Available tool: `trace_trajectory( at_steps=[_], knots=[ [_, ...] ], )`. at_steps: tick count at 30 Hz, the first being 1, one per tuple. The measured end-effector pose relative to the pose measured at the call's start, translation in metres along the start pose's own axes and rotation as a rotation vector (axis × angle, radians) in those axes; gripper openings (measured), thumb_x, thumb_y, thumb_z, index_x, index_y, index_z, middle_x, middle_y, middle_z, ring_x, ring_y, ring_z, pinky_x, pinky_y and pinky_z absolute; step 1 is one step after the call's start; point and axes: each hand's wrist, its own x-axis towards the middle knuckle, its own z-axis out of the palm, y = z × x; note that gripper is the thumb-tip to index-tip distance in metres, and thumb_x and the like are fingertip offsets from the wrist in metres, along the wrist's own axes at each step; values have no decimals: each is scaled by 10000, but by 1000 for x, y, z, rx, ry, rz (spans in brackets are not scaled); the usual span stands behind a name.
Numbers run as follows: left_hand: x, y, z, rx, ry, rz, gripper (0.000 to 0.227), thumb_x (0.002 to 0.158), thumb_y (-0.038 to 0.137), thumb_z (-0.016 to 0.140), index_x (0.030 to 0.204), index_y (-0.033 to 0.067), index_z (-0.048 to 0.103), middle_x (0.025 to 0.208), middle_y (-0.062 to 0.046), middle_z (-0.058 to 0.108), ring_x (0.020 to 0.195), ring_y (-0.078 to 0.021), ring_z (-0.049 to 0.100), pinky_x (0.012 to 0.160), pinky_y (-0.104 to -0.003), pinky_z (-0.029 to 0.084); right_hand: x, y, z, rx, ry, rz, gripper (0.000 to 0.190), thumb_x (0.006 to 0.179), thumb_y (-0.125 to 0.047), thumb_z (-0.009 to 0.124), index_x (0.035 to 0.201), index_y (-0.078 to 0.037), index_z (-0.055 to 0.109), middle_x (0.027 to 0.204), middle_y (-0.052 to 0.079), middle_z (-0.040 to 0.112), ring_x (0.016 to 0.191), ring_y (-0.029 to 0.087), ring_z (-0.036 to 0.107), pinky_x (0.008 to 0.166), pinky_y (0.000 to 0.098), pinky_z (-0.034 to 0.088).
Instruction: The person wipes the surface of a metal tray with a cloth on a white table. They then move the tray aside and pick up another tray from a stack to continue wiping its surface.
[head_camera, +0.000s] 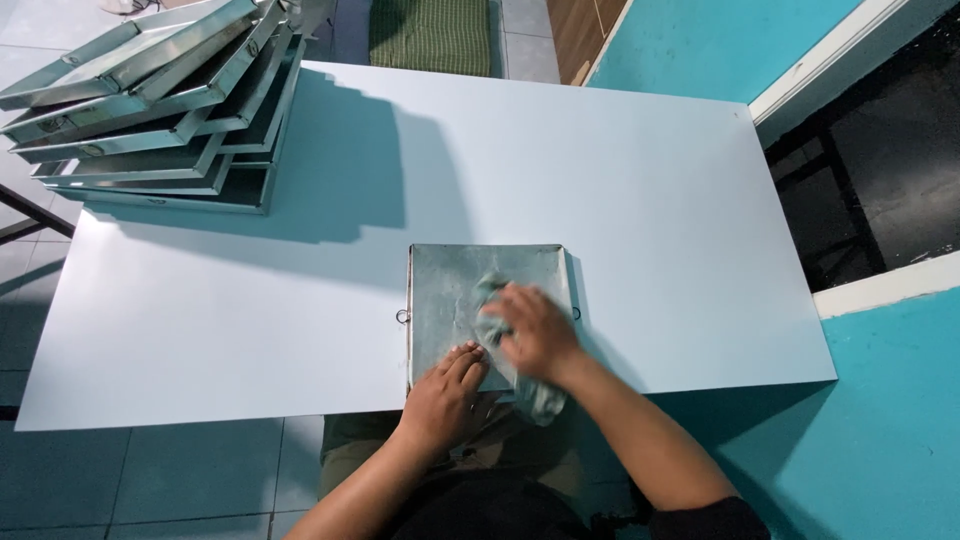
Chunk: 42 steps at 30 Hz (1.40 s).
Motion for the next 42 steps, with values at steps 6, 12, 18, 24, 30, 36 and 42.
trace_trajectory(
  at_steps=[6,12,18,24,30,36,42],
  knots=[
    [-1,2,-2,-20,18,8,454,916,330,733,1205,-7,635,1321,-228,648,1284,-386,599,1057,-481,504,17,83,23,52,301,305,439,868,-107,547,1302,-129,608,1270,164,544,1307,446,468,1212,567,316],
    [-5,0,1,-10,-8,1,507,892,315,745,1267,2,608,1333,-230,634,1291,-402,587,1029,-494,518,-2,-14,3,96,-13,79,421,827,-64,560,1227,-194,567,1376,58,587,1451,399,418,1130,608,442],
    [-3,4,-5,-14,24,-4,426,948,347,701,1176,-6,632,1314,-232,642,1275,-408,599,1004,-499,539,10,29,-5,99,-28,256,491,773,-64,525,1234,-194,632,1289,109,594,1314,385,507,1101,570,425],
    [-2,3,-10,-76,39,38,419,952,315,683,1197,-19,624,1275,-230,651,1260,-412,599,1044,-497,508,19,29,-3,109,33,398,503,804,-52,507,1284,-176,587,1311,83,560,1263,333,497,1022,505,476],
    [-8,1,-4,-48,-15,-33,586,871,326,768,1355,61,572,1355,-181,632,1298,-398,582,960,-536,557,1,-34,-23,289,-357,121,541,840,-54,559,1342,-249,616,1600,9,447,1555,328,282,1238,634,250],
    [-6,0,-5,-76,31,14,429,928,308,736,1187,-16,629,1284,-232,654,1276,-410,598,1000,-518,535,3,63,5,183,81,342,507,912,-128,495,1410,-172,576,1436,122,512,1432,393,394,1147,571,370],
    [-4,1,-5,-54,79,24,438,909,350,762,1165,24,621,1292,-210,647,1272,-411,602,926,-521,569,6,-43,-24,145,-233,335,532,837,12,530,1273,-291,568,1546,18,480,1516,354,347,932,457,618]
  ],
)
